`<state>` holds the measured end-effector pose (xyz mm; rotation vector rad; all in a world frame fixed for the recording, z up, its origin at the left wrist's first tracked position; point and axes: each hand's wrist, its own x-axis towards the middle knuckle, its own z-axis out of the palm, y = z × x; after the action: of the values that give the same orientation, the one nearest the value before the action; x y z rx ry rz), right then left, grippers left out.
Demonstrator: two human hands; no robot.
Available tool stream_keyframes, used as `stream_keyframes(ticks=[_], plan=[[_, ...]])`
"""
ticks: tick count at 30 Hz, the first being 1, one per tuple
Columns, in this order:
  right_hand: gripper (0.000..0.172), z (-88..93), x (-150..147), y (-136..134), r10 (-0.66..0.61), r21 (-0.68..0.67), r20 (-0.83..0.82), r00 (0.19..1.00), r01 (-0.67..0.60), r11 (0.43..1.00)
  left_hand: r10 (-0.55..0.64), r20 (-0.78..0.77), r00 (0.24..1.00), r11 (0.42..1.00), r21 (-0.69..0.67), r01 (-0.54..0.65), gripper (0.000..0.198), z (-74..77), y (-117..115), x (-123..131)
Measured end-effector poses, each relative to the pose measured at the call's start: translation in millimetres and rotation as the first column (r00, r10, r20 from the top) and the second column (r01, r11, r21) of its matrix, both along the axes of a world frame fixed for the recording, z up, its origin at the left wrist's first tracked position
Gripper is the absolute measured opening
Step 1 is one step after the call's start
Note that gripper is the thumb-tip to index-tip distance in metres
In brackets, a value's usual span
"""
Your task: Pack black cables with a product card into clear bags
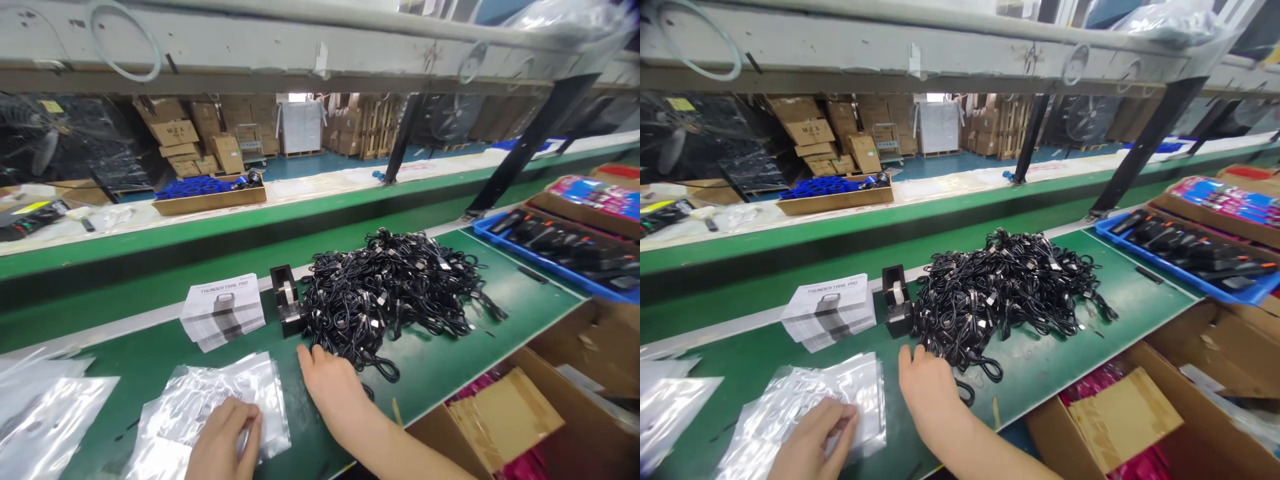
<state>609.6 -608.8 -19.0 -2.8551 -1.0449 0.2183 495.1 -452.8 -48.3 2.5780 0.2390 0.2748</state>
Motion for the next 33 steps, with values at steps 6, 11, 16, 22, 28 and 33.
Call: stream_keyframes(ticks=[6, 11, 16, 22, 28, 33], plan=[[0.022, 1.8, -11.3, -1.3, 0.167, 0.651, -0.562, 0.81, 0.308, 0.694, 0.051, -0.054, 0.997, 0.987, -0.151, -0.058, 0.019, 3.7, 4.6, 1.6], [0.037, -15.4, -20.5, 11.5, 0.373, 0.488, -0.846, 0.381, 0.836, 0.252, 0.114, -0.017, 0.993, 0.907, -0.406, -0.111, 0.019, 0.6, 9.6, 0.4], [0.042, -32.1, -24.5, 13.0, 0.321, 0.472, -0.849, 0.42, 0.876, 0.1, 0.172, -0.05, 0.984, 0.864, -0.472, -0.176, 0.02, 0.4, 8.7, -1.3], [0.035, -36.5, -27.6, 7.4, 0.295, 0.52, -0.832, 0.471, 0.846, 0.118, 0.142, -0.066, 0.988, 0.882, -0.444, -0.157, 0.018, 1.1, 4.4, 1.1], [0.018, -35.4, -36.5, 6.4, 0.202, 0.593, -0.805, 0.558, 0.763, 0.255, 0.287, -0.041, 0.957, 0.812, -0.52, -0.266, 0.022, 5.3, -4.0, -0.6], [0.005, -22.0, -43.9, 28.2, 0.14, 0.754, -0.581, 0.802, 0.466, 0.463, 0.317, 0.025, 0.948, 0.84, -0.472, -0.268, 0.019, 22.8, -13.2, -1.9]])
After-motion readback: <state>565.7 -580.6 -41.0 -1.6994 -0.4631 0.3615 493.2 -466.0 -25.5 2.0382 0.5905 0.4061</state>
